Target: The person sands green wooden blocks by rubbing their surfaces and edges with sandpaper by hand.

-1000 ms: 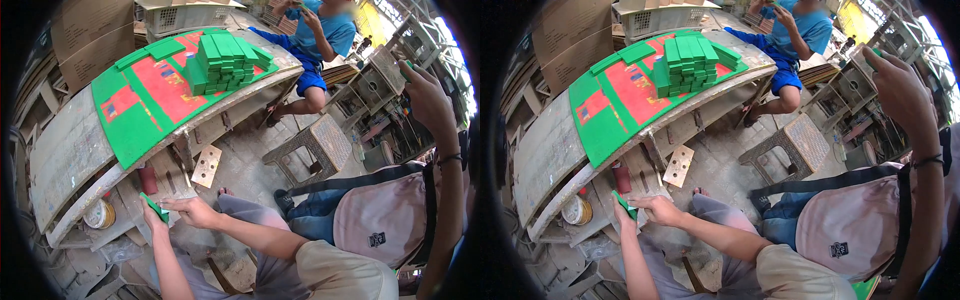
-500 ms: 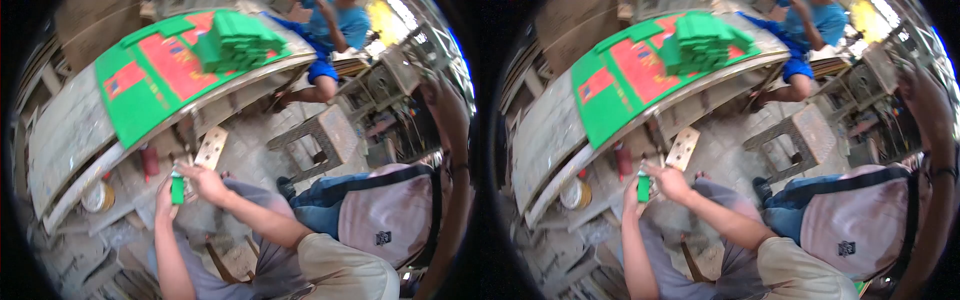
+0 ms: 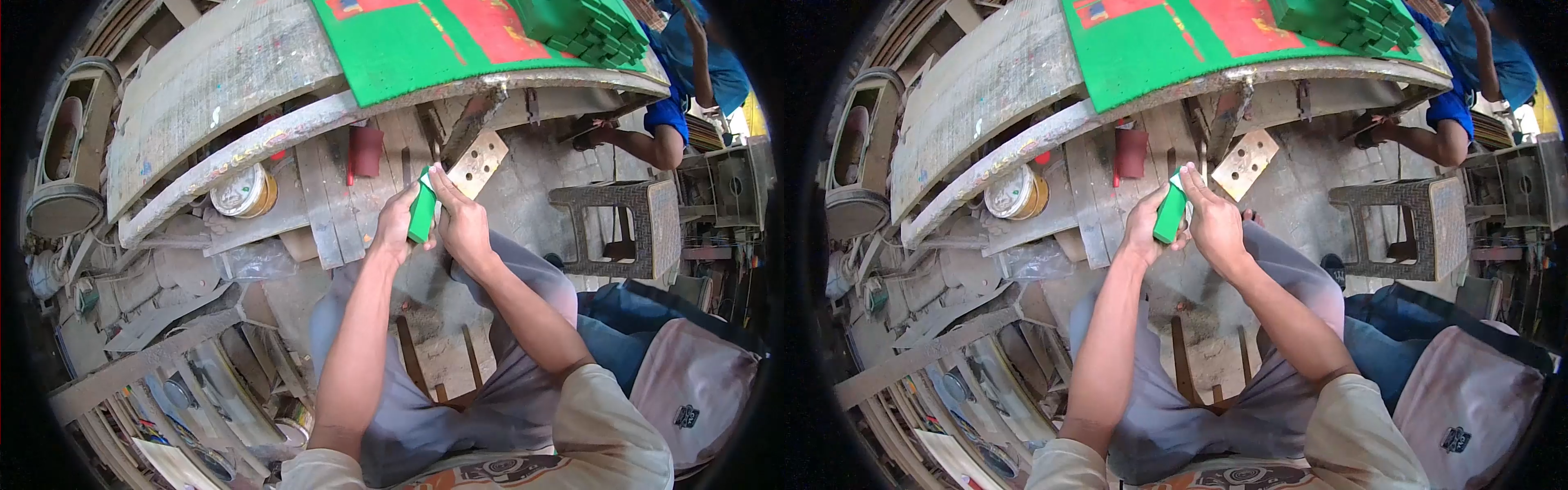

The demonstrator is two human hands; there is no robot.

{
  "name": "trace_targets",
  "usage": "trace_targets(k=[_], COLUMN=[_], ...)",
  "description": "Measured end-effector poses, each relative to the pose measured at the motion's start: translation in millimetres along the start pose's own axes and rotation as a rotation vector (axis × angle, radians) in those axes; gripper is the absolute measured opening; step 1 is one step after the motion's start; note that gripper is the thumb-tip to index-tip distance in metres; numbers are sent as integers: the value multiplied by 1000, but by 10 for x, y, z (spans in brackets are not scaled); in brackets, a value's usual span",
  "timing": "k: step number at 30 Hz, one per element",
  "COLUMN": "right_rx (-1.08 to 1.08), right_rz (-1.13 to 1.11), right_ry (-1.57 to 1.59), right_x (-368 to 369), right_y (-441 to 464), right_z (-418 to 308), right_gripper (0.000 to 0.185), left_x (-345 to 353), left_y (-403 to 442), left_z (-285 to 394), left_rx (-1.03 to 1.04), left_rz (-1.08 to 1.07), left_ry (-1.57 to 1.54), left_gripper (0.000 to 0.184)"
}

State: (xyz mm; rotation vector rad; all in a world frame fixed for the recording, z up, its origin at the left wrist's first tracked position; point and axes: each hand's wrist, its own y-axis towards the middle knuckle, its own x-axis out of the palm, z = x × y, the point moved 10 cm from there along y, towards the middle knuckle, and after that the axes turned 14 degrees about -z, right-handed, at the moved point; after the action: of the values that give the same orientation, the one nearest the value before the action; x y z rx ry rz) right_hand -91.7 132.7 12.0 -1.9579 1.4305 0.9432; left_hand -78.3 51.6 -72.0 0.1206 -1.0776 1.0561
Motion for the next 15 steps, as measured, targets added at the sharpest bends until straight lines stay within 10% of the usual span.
trace_targets(k=[4, 9, 15], right_rx=[181, -302, -79], right_rz=[-248, -93, -49], right_ry=[176, 192, 100], right_x=[235, 236, 94], right_y=[-71, -283, -16], right_z=[-70, -638, -159], right_gripper=[64, 61, 62], left_x=[-202, -669, -244], left_y=[-19, -91, -95], left_z=[64, 231, 145], left_rx=[58, 174, -13], left_rz=[81, 336, 89], left_ry=[28, -38, 30], left_gripper=[31, 27, 31])
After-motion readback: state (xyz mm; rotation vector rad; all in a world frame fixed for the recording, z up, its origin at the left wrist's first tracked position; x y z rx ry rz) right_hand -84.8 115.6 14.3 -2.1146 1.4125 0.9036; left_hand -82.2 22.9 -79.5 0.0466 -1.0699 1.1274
